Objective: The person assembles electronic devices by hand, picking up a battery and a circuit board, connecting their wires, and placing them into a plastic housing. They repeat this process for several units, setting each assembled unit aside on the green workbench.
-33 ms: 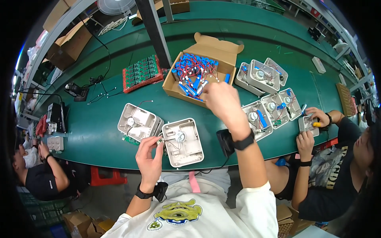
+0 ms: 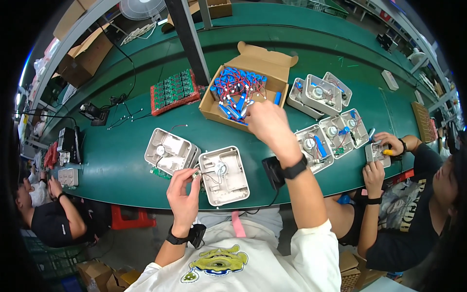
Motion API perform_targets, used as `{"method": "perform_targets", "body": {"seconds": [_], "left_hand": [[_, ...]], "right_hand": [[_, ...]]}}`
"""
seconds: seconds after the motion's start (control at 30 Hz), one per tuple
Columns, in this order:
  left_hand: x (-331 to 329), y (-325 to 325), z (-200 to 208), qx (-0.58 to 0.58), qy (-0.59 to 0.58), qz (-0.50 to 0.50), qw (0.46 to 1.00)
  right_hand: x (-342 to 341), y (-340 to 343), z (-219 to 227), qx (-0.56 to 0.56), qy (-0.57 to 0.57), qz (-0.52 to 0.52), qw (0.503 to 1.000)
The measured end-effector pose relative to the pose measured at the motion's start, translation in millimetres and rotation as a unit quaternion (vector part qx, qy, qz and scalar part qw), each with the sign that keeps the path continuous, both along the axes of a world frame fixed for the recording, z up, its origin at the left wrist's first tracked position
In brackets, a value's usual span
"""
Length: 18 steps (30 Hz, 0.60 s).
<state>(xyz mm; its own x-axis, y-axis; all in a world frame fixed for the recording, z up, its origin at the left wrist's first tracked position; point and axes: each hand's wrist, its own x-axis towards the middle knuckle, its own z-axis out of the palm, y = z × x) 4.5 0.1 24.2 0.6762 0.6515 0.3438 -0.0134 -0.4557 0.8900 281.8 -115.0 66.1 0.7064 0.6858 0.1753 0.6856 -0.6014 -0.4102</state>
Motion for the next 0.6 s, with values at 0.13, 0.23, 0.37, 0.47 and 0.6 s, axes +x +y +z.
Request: {"method": "perform_targets", "body": {"seconds": [0.13, 0.23, 0.37, 0.47, 0.6], "left_hand": [[-5, -1, -4, -0.024, 0.000, -0.011, 1.000], [-5, -1, -5, -0.031, -0.005, -0.007, 0.999], [-11, 2, -6, -0.032, 0.009, -0.004, 0.999], [-11, 6, -6, -0.025, 0.007, -0.017, 1.000], [-13, 7, -6, -0.020, 0.009, -0.021, 1.000]], "right_hand": [[22, 26, -39, -0.131, 0.028, -0.007, 0.991], [35, 22, -43, -0.128, 0.031, 0.021, 0.991], [23, 3, -6, -0.025, 0.154, 0.022, 0.988], [13, -9, 14, 0.073, 0.264, -0.029, 0.961], [9, -24, 7, 0.182, 0.284, -0.031, 0.941]]}}
